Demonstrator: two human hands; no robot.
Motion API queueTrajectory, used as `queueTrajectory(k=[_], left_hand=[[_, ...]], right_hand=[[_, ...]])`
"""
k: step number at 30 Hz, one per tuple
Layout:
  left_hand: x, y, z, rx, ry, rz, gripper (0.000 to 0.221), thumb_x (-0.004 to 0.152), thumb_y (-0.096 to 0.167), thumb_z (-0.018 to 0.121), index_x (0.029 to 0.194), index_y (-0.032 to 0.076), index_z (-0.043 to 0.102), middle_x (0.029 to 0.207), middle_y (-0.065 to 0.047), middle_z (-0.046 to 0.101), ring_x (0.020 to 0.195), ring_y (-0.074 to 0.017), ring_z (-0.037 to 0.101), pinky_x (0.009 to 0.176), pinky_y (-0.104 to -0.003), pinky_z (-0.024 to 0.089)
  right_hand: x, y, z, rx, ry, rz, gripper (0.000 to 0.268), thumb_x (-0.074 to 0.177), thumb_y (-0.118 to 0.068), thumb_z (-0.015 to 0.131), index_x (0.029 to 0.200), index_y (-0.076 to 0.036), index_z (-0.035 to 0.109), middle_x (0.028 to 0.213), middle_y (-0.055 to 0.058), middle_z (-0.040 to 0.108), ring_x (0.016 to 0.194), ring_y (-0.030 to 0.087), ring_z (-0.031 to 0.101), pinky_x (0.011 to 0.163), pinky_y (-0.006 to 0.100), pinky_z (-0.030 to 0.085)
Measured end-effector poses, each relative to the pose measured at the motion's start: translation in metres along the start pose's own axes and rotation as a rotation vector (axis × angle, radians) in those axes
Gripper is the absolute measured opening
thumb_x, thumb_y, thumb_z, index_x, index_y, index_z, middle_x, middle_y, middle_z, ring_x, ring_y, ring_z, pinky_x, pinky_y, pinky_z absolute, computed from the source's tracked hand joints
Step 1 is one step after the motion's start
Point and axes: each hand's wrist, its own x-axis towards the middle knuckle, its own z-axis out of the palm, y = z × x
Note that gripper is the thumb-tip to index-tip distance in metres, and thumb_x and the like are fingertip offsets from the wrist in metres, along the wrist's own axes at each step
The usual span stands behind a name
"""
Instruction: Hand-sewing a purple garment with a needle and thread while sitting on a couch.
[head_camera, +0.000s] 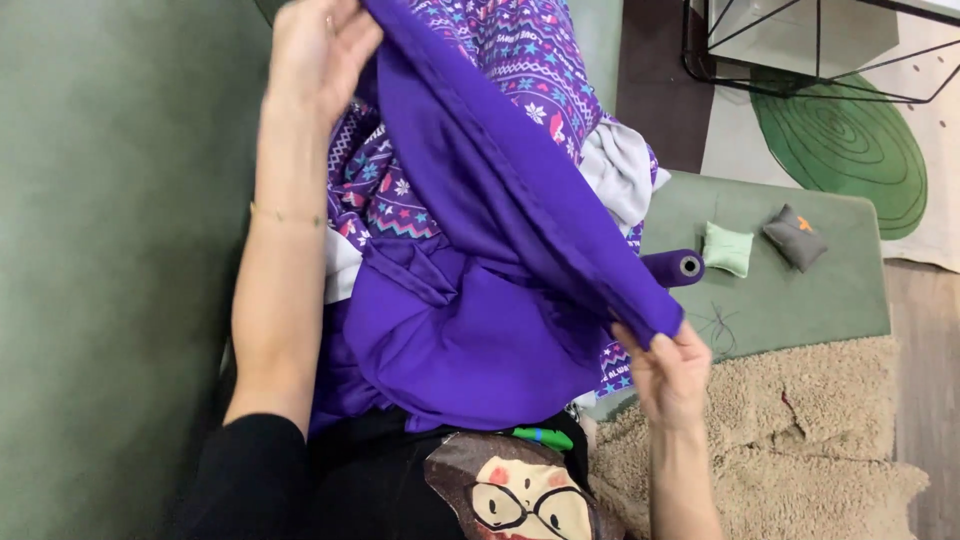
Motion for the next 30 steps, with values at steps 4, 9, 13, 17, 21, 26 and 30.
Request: queueTrajectory(k=[4,9,13,17,21,26,30], left_hand=[[-0.113,-0.032,0.018,0.532,0.033,0.239,0.045,0.090,0.013,0.077,0.132,0.005,0.064,0.132,-0.010,0.069,0.120,-0.0186,0.068,0.101,-0.029,0.059],[-0.273,-0.114,0.055,0.502,-0.403,-0.453,0.038,0.089,0.023,0.075,0.122,0.004,0.072,0.113,-0.008,0.075,0.097,-0.0127,0.068,0.083,-0.028,0.061],[-0.309,-0.132,0.090,0.088,-0.429,-0.689,0.021,0.091,0.014,0.077,0.104,-0.002,0.073,0.094,-0.012,0.076,0.083,-0.0159,0.071,0.081,-0.028,0.060],[-0.298,-0.144,0.090,-0.030,-0.281,-0.635,0.014,0.094,0.010,0.073,0.098,-0.003,0.075,0.101,-0.014,0.077,0.093,-0.0207,0.074,0.090,-0.036,0.063],[-0.281,-0.142,0.070,-0.025,-0.133,-0.584,0.023,0.093,0.010,0.071,0.111,-0.004,0.073,0.113,-0.019,0.076,0.098,-0.0264,0.075,0.087,-0.040,0.066],[-0.240,-0.123,0.049,-0.029,-0.006,-0.497,0.020,0.092,0.010,0.073,0.106,-0.004,0.075,0.106,-0.016,0.078,0.089,-0.0224,0.075,0.078,-0.039,0.067],[-0.210,-0.096,0.034,-0.069,0.083,-0.429,0.025,0.092,0.009,0.071,0.112,-0.006,0.071,0.114,-0.022,0.075,0.097,-0.0305,0.075,0.086,-0.046,0.066]], right_hand=[[-0.009,0.027,0.003,-0.015,0.054,-0.030,0.020,0.099,0.003,0.061,0.117,0.010,0.063,0.111,0.033,0.071,0.095,0.042,0.075,0.080,0.041,0.068],[-0.026,0.028,0.008,-0.095,0.081,-0.166,0.007,0.095,-0.001,0.067,0.101,0.002,0.066,0.081,0.020,0.071,0.060,0.024,0.070,0.051,0.029,0.062],[-0.040,0.011,0.018,-0.361,0.143,-0.259,0.009,0.092,0.002,0.070,0.088,0.002,0.062,0.065,0.015,0.066,0.044,0.016,0.062,0.043,0.023,0.055],[-0.045,0.002,0.021,-0.529,0.087,-0.310,0.011,0.091,-0.003,0.074,0.089,0.002,0.064,0.065,0.016,0.069,0.046,0.016,0.067,0.044,0.023,0.059],[-0.048,-0.001,0.018,-0.568,0.122,-0.333,0.011,0.093,-0.002,0.072,0.089,0.002,0.063,0.064,0.015,0.068,0.047,0.015,0.067,0.045,0.022,0.058],[-0.053,-0.010,0.005,-0.604,0.105,-0.361,0.012,0.093,-0.003,0.072,0.087,0.001,0.062,0.063,0.013,0.067,0.048,0.015,0.068,0.046,0.023,0.061],[-0.058,-0.021,-0.005,-0.605,0.108,-0.358,0.009,0.094,-0.003,0.072,0.090,0.001,0.064,0.067,0.012,0.068,0.049,0.013,0.068,0.048,0.021,0.062]])
